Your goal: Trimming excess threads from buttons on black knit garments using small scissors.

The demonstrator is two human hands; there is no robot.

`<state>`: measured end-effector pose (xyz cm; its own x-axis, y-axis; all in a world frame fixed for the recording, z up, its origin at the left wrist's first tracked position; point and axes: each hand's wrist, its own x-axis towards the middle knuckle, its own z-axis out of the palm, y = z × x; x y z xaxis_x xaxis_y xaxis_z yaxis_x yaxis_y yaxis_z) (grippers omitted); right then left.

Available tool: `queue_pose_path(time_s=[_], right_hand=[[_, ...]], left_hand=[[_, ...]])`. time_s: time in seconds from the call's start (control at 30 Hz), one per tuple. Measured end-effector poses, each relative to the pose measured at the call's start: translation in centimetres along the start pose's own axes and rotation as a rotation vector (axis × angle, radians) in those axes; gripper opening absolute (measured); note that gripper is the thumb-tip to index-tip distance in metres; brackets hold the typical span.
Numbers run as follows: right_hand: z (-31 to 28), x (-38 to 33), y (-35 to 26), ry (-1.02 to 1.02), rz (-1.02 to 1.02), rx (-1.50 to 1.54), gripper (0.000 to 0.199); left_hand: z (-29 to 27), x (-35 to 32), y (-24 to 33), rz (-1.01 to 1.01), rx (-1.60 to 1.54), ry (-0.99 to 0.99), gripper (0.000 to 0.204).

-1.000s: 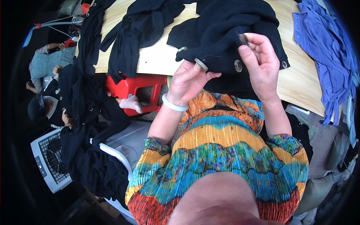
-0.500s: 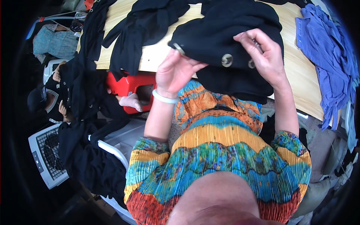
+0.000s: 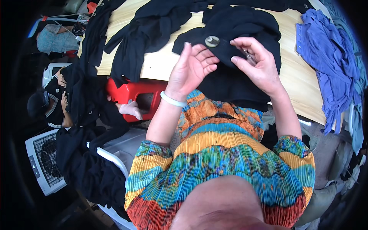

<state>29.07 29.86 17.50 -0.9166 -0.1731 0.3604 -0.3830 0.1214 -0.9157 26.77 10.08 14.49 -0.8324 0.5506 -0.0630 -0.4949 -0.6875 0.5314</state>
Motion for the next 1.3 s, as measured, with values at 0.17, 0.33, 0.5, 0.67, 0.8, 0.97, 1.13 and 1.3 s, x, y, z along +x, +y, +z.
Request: queue_pose_path(time_s=[0.17, 0.33, 0.5, 0.67, 0.8, 0.97, 1.13, 1.3], right_hand=[[-0.2, -0.7, -1.2, -0.058, 0.026, -0.100, 0.031], [-0.2, -1.2, -1.1, -0.096, -0.032, -0.172, 0.033], [-0.5, -1.2, 0.2, 0.079, -0.061, -0.103, 0.037], [0.4, -0.4, -1.9, -0.067, -0.324, -0.243, 0.036], [1.3, 0.0, -2.0, -0.134, -0.342, -0.323, 0.030], [1.8, 0.0, -0.2, -0.056, -0.480, -0.467, 0.021], [1.5, 0.4, -1.1, -0.034, -0.482, -0.481, 0.015], [-0.2, 0.7, -1.8, 0.216, -0.431, -0.427, 0.018]], left_hand=[[1.4, -0.2, -0.6, -0.038, 0.010, 0.051, 0.031], [0.7, -0.4, -0.6, -0.058, 0.009, 0.057, 0.025], [0.4, -1.2, -1.2, 0.024, -0.097, -0.022, 0.018], [-1.3, -1.9, -2.3, -0.018, -0.105, -0.141, 0.020], [-0.5, -2.1, -2.4, 0.006, -0.036, -0.098, 0.017], [0.3, -1.9, -2.4, 0.045, -0.063, 0.111, 0.013], [0.7, -2.4, -1.6, 0.019, 0.124, 0.011, 0.014], [1.3, -2.6, -1.3, 0.027, 0.120, -0.086, 0.018]])
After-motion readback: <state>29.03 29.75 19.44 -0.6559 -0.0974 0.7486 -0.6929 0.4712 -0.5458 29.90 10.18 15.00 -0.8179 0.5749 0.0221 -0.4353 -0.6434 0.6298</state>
